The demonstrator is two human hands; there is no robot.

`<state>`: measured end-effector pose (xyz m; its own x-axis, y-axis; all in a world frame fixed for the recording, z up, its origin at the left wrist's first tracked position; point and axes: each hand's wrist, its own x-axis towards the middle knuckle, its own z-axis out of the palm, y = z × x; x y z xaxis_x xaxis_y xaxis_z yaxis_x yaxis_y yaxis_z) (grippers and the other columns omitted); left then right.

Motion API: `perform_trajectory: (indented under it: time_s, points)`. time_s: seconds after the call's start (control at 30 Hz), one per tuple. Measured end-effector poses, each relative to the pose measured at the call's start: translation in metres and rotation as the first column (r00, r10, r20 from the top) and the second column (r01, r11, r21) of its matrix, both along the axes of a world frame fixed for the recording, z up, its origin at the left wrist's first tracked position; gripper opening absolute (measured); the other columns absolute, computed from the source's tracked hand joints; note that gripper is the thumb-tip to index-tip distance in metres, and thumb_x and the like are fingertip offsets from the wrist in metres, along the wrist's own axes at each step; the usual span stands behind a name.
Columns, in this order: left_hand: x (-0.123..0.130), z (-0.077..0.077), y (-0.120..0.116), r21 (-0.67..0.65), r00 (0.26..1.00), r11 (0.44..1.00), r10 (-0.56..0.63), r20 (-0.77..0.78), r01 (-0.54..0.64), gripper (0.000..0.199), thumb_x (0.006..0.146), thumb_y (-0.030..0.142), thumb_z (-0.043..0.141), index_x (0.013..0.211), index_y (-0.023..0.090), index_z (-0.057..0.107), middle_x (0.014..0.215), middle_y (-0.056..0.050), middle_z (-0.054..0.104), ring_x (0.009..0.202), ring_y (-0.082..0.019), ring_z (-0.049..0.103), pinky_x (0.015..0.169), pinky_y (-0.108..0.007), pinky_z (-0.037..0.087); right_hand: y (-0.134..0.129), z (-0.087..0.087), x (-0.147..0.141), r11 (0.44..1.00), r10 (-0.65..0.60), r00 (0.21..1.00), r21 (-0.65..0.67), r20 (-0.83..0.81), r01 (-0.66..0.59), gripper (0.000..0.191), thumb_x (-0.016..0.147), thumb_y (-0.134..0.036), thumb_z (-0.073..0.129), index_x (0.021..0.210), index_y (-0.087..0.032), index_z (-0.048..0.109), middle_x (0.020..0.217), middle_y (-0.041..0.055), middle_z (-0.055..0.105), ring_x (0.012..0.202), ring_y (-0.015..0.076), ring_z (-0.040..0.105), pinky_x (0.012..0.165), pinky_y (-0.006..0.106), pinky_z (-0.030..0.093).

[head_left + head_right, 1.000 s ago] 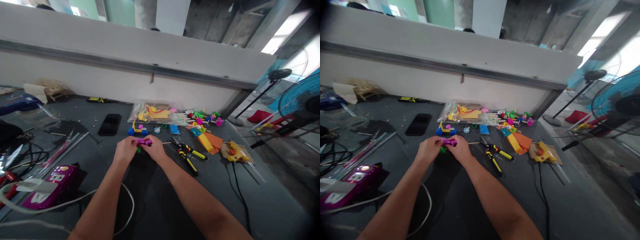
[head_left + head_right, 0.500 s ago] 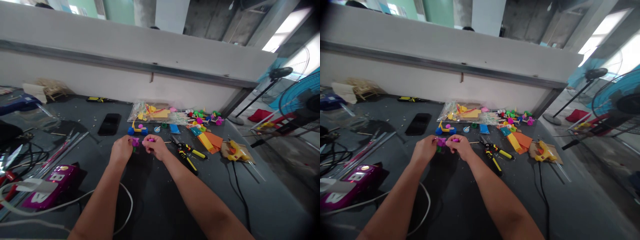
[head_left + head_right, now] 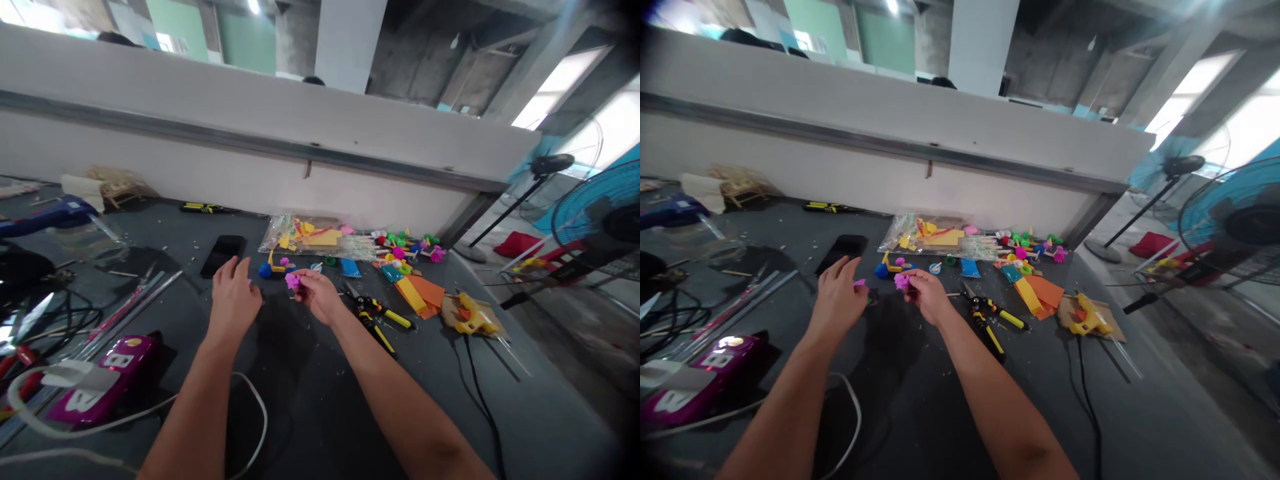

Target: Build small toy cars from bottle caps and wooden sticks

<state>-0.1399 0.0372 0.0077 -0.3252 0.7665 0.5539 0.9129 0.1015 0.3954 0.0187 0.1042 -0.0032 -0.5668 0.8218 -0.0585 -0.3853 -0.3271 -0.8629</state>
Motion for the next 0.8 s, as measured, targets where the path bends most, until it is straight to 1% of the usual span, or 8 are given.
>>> perform_trajectory:
  time_s: [0.1, 0.23, 0.33, 0.43, 0.53, 0.63, 0.7, 0.8]
  points:
    - [0.02, 0.011, -0.001, 0.146, 0.943, 0.974, -0.206, 0.261, 0.172, 0.04, 0.079, 0.013, 0.042, 0.116, 0.017, 0.057, 0.118, -0.009, 0.061, 0.109, -0.021, 0.056, 0.094, -0.034, 0.043, 0.002, 0.011, 0.004, 0.99, 0.037, 0.993, 0.131, 0.11, -0.051, 0.02, 0.066, -0.028, 0.067, 0.082, -0.017, 0.065, 0.074, -0.0007, 0.062, 0.064, 0.0095, 0.054, 0.056, 0.021, 0.043]
    - [0.044, 0.012, 0.0, 0.096, 0.784, 0.939, -0.329, 0.526, 0.329, 0.031, 0.085, 0.03, 0.044, 0.107, 0.02, 0.064, 0.105, -0.004, 0.069, 0.096, -0.019, 0.063, 0.084, -0.031, 0.049, 0.004, 0.017, 0.02, 0.958, -0.001, 0.974, 0.28, 0.224, -0.063, 0.02, 0.065, -0.031, 0.07, 0.077, -0.017, 0.063, 0.07, -0.0015, 0.062, 0.064, 0.0109, 0.057, 0.058, 0.024, 0.047]
    - [0.053, 0.005, 0.002, 0.021, 0.757, 0.91, -0.358, 0.547, 0.415, 0.035, 0.082, 0.037, 0.052, 0.11, 0.02, 0.064, 0.109, -0.005, 0.068, 0.097, -0.02, 0.063, 0.081, -0.03, 0.051, 0.004, 0.013, 0.036, 0.969, -0.065, 0.976, 0.247, 0.207, 0.012, 0.027, 0.061, -0.033, 0.074, 0.076, -0.018, 0.057, 0.064, -0.003, 0.061, 0.058, 0.0118, 0.058, 0.051, 0.023, 0.048]
    - [0.06, -0.002, 0.003, -0.003, 0.777, 0.885, -0.406, 0.48, 0.465, 0.039, 0.078, 0.039, 0.057, 0.112, 0.022, 0.063, 0.112, -0.005, 0.067, 0.095, -0.021, 0.064, 0.079, -0.03, 0.052, 0.001, 0.007, 0.047, 0.976, -0.119, 0.974, 0.205, 0.195, 0.078, 0.03, 0.062, -0.036, 0.074, 0.075, -0.018, 0.054, 0.059, -0.0032, 0.06, 0.053, 0.0126, 0.059, 0.041, 0.02, 0.044]
    - [0.066, -0.005, 0.003, -0.026, 0.813, 0.901, -0.378, 0.442, 0.433, 0.029, 0.079, 0.038, 0.057, 0.102, 0.025, 0.068, 0.098, -0.003, 0.071, 0.085, -0.02, 0.066, 0.078, -0.03, 0.051, -0.003, -0.001, 0.053, 0.969, -0.154, 0.964, 0.224, 0.217, 0.105, 0.027, 0.068, -0.04, 0.068, 0.075, -0.017, 0.056, 0.059, -0.0029, 0.058, 0.05, 0.0115, 0.058, 0.036, 0.017, 0.039]
    - [0.071, -0.004, 0.003, -0.071, 0.778, 0.924, -0.273, 0.566, 0.376, 0.023, 0.078, 0.038, 0.058, 0.091, 0.025, 0.071, 0.078, -0.001, 0.072, 0.069, -0.019, 0.066, 0.068, -0.028, 0.051, -0.006, -0.006, 0.057, 0.944, -0.176, 0.957, 0.316, 0.23, 0.097, 0.023, 0.072, -0.04, 0.064, 0.082, -0.019, 0.06, 0.066, -0.0021, 0.058, 0.054, 0.0119, 0.057, 0.037, 0.018, 0.04]
    - [0.075, -0.003, 0.005, -0.07, 0.67, 0.937, -0.19, 0.718, 0.341, 0.021, 0.075, 0.037, 0.06, 0.086, 0.023, 0.071, 0.069, -0.001, 0.07, 0.062, -0.018, 0.065, 0.062, -0.028, 0.051, -0.007, -0.007, 0.06, 0.897, -0.21, 0.941, 0.436, 0.267, 0.076, 0.021, 0.075, -0.038, 0.062, 0.088, -0.022, 0.063, 0.072, -0.0005, 0.06, 0.061, 0.0132, 0.057, 0.043, 0.021, 0.043]
    - [0.08, -0.004, 0.008, -0.008, 0.377, 0.954, -0.111, 0.92, 0.3, 0.022, 0.07, 0.034, 0.065, 0.085, 0.018, 0.069, 0.069, -0.001, 0.069, 0.059, -0.016, 0.063, 0.062, -0.029, 0.052, -0.008, -0.006, 0.065, 0.764, -0.343, 0.886, 0.641, 0.313, 0.069, 0.016, 0.079, -0.035, 0.06, 0.089, -0.024, 0.067, 0.08, 0.002, 0.063, 0.074, 0.0158, 0.057, 0.063, 0.028, 0.047]
